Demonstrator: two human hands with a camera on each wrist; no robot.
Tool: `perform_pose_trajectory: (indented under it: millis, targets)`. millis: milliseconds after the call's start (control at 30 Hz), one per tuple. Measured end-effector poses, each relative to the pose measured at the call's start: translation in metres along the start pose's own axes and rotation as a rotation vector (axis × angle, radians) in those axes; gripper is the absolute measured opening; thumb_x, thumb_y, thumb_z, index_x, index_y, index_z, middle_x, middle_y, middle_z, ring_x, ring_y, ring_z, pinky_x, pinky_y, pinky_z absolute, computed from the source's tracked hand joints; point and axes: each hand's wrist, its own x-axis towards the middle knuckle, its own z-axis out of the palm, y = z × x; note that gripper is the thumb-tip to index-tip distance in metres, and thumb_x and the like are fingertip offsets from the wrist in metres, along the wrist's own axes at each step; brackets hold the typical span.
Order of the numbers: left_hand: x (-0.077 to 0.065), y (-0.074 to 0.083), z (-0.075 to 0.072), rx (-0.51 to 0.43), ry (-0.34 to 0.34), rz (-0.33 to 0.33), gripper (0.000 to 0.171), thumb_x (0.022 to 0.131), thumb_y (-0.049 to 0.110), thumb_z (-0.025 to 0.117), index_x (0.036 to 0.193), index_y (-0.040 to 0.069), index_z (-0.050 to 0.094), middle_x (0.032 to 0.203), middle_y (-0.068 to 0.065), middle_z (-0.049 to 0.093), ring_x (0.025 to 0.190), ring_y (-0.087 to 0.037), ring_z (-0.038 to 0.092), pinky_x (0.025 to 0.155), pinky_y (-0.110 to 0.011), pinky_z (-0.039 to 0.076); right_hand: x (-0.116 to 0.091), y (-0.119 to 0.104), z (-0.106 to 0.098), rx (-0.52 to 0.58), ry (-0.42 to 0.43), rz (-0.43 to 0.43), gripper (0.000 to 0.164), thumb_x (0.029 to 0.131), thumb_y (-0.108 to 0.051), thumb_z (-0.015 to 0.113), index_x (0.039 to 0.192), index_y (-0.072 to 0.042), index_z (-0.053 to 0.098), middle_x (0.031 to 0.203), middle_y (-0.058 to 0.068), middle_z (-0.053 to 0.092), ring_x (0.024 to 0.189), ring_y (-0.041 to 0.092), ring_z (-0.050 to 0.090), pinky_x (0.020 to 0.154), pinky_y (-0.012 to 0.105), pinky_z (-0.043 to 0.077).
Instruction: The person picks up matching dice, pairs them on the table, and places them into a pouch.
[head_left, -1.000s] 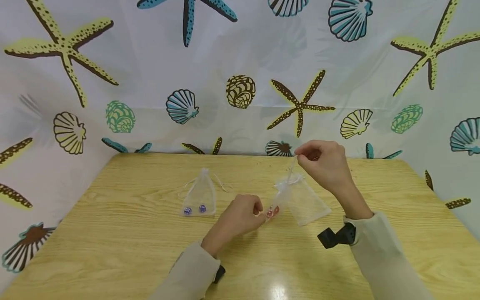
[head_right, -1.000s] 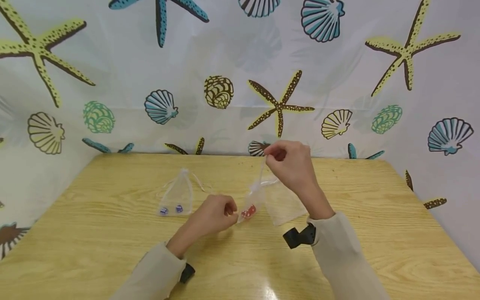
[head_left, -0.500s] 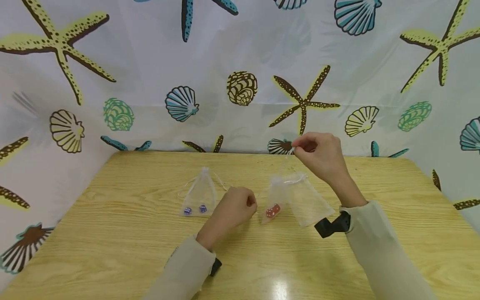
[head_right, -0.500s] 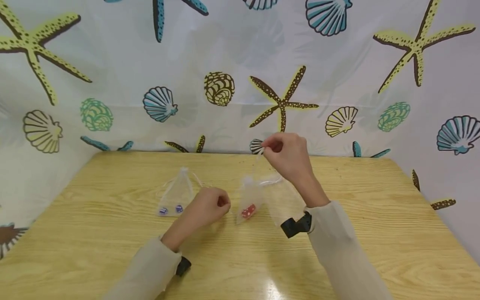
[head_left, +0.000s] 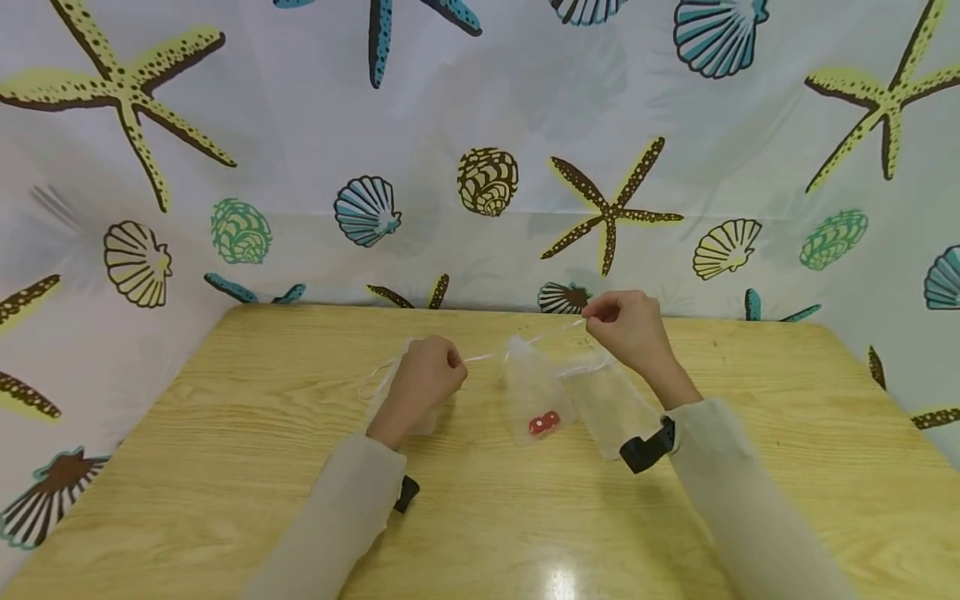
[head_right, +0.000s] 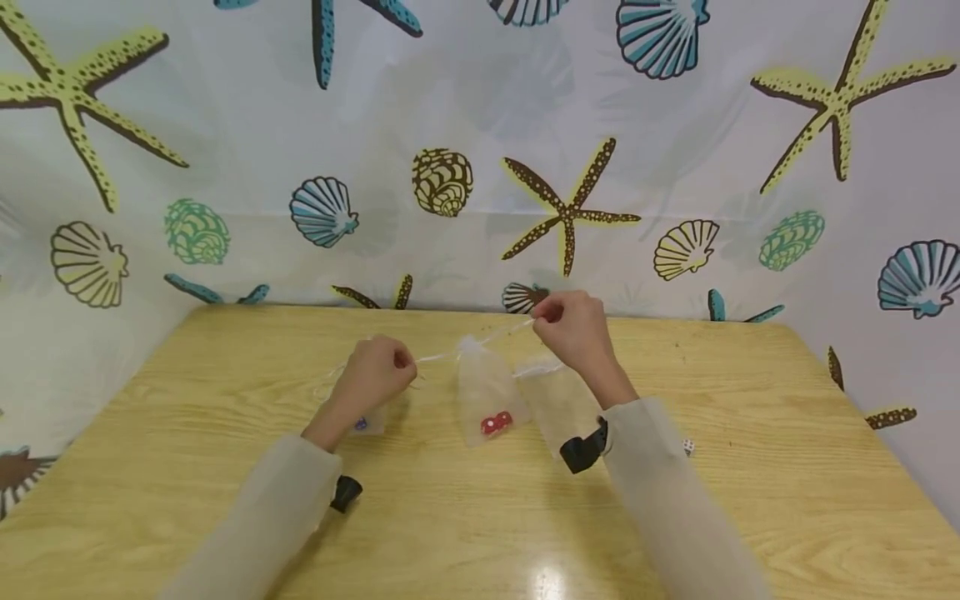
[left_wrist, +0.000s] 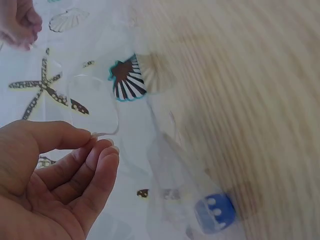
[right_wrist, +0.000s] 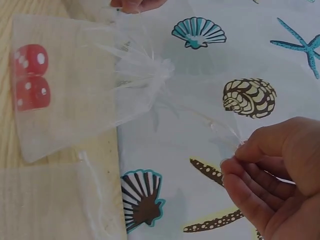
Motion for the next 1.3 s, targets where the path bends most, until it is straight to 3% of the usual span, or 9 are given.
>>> perform_pose_trajectory:
  millis: [167,267,567,800,1067,1300]
  targets:
    - [0.013,-0.010,-0.004,0.032,0.012,-0.051,0.040,0.083,-0.002,0.046,0.049,0.016,0.034,0.044,0.006,0.020,0.043,-0.008,0.013,0.040,-0.021,0.015,-0.003,0.014,0.013,-0.007,-0.047,0.031,0.016,0.084,-0.006,0.059,0.088,0.000,0.073,0.081,0.015,0.071,0.070,0.024,0.065,0.062,0.031,0.051]
    - [0.022,-0.013,-0.005,0.028,0.033,-0.069,0.043,0.081,-0.003,0.045,0.047,0.018,0.028,0.045,0.007,0.017,0.045,-0.008,0.011,0.041,-0.021,0.014,-0.005,0.020,0.019,-0.013,-0.060,0.045,0.015,0.084,-0.005,0.059,0.087,0.000,0.073,0.081,0.014,0.070,0.071,0.024,0.064,0.062,0.031,0.051]
    - [0.039,-0.014,-0.001,-0.006,0.135,-0.091,0.041,0.076,-0.005,0.043,0.046,0.017,0.026,0.044,0.007,0.016,0.045,-0.008,0.010,0.040,-0.022,0.013,-0.013,0.033,0.033,-0.043,-0.159,0.075,0.014,0.082,-0.004,0.060,0.085,0.000,0.073,0.078,0.011,0.069,0.067,0.018,0.061,0.059,0.027,0.048]
    - [0.044,-0.007,0.012,-0.003,0.020,-0.126,0.044,0.078,-0.004,0.046,0.046,0.017,0.026,0.046,0.007,0.014,0.046,-0.008,0.009,0.041,-0.022,0.013,-0.013,0.036,0.032,-0.064,-0.178,0.101,0.014,0.084,-0.005,0.060,0.088,0.000,0.072,0.082,0.012,0.069,0.072,0.020,0.060,0.063,0.030,0.049]
    - [0.033,0.000,0.017,-0.012,-0.094,-0.146,0.044,0.082,0.004,0.053,0.047,0.017,0.030,0.046,0.007,0.017,0.044,-0.008,0.013,0.040,-0.022,0.018,-0.018,0.038,0.028,-0.069,-0.213,0.099,0.021,0.086,-0.006,0.059,0.103,0.001,0.068,0.092,0.015,0.069,0.082,0.027,0.065,0.072,0.039,0.054]
    - [0.018,0.007,0.008,0.042,-0.061,-0.097,0.041,0.082,0.005,0.051,0.051,0.017,0.028,0.048,0.006,0.016,0.046,-0.008,0.011,0.041,-0.022,0.015,-0.026,0.043,0.010,-0.081,-0.209,0.097,0.023,0.087,-0.006,0.056,0.106,0.003,0.066,0.095,0.018,0.068,0.085,0.032,0.065,0.072,0.042,0.054]
